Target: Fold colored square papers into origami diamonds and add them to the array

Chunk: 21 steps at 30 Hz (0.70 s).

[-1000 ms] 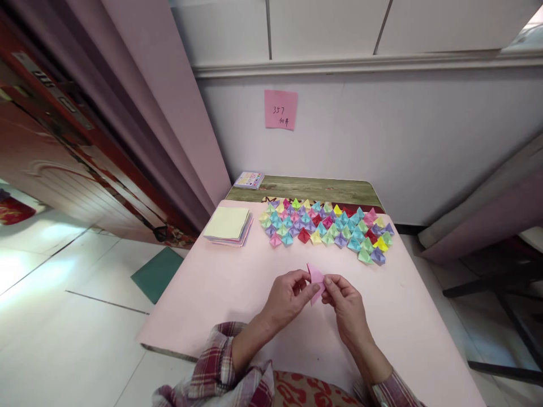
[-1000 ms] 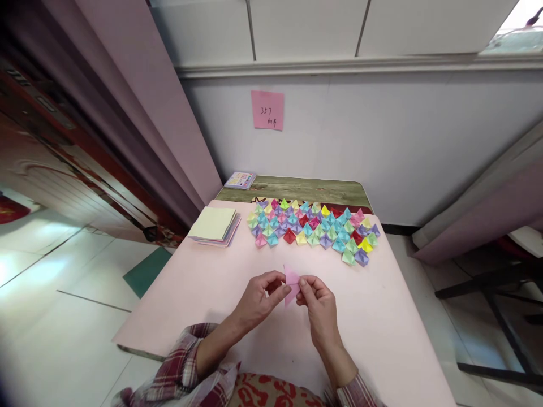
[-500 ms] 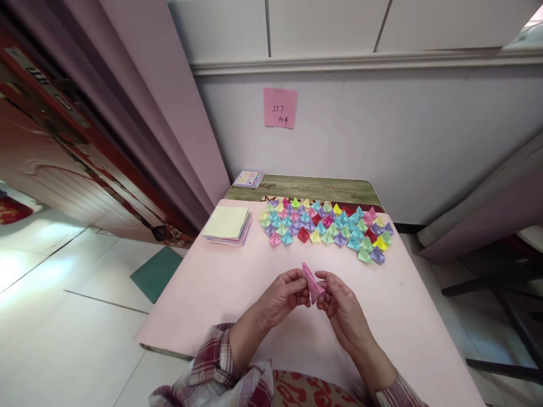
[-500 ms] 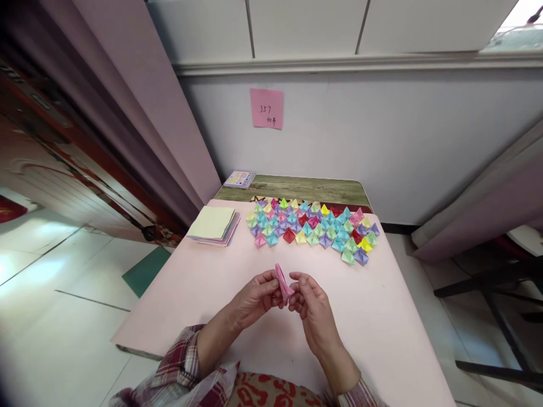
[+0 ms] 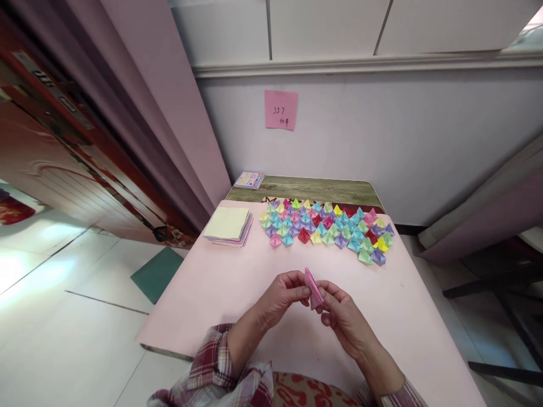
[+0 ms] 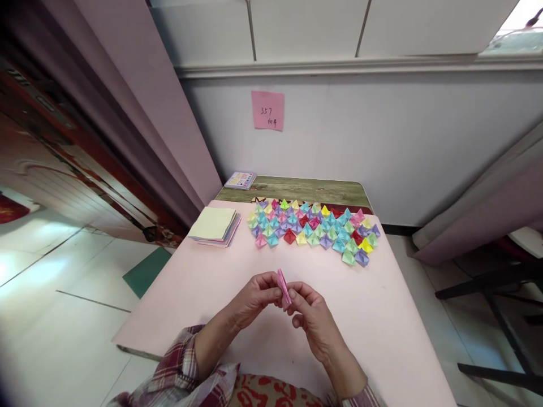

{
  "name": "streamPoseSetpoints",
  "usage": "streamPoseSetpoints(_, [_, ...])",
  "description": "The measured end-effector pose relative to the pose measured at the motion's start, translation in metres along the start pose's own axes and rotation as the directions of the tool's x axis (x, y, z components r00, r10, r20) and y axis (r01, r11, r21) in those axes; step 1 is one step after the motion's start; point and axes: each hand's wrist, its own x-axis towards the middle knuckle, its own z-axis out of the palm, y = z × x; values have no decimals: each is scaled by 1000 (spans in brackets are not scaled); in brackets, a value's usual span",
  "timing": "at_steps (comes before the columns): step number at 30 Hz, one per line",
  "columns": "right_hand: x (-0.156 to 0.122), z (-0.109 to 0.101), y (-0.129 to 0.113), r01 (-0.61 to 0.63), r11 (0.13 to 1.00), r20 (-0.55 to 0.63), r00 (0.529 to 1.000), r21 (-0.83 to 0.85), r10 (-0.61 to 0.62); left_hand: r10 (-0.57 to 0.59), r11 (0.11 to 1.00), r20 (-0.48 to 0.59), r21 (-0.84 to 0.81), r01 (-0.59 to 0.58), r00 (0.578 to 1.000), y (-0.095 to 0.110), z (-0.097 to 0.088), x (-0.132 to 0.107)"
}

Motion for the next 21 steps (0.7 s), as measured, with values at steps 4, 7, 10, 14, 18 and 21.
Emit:
streamPoseSetpoints(4, [-3, 0, -2, -8, 1000, 45, 999, 24, 7, 16, 999, -13, 43, -16, 1000, 0, 3, -1])
streamPoseSetpoints(7, [-2, -1, -2, -27, 996, 45, 999, 91, 23, -23, 1000, -19, 2, 23, 1000, -1, 3, -2])
streamPoseSetpoints(10, [-2, -4, -3, -96, 982, 81, 993, 163, 84, -120, 986, 75, -111, 128, 990, -1, 3, -4])
streamPoseSetpoints(14, [-4, -5, -1, -133, 968, 137, 985, 214, 105, -174, 955, 172, -210, 208, 970, -2, 8, -11])
streamPoseSetpoints(18, [-6, -5, 2, -115, 966, 106, 990, 233, 92, -172, 960, 170, -192, 204, 970, -6, 12, -16])
streamPoseSetpoints(21, [-6, -7, 8, -116, 959, 51, 993, 259, 107, -174, 966, 169, -164, 202, 970, -9, 13, -19])
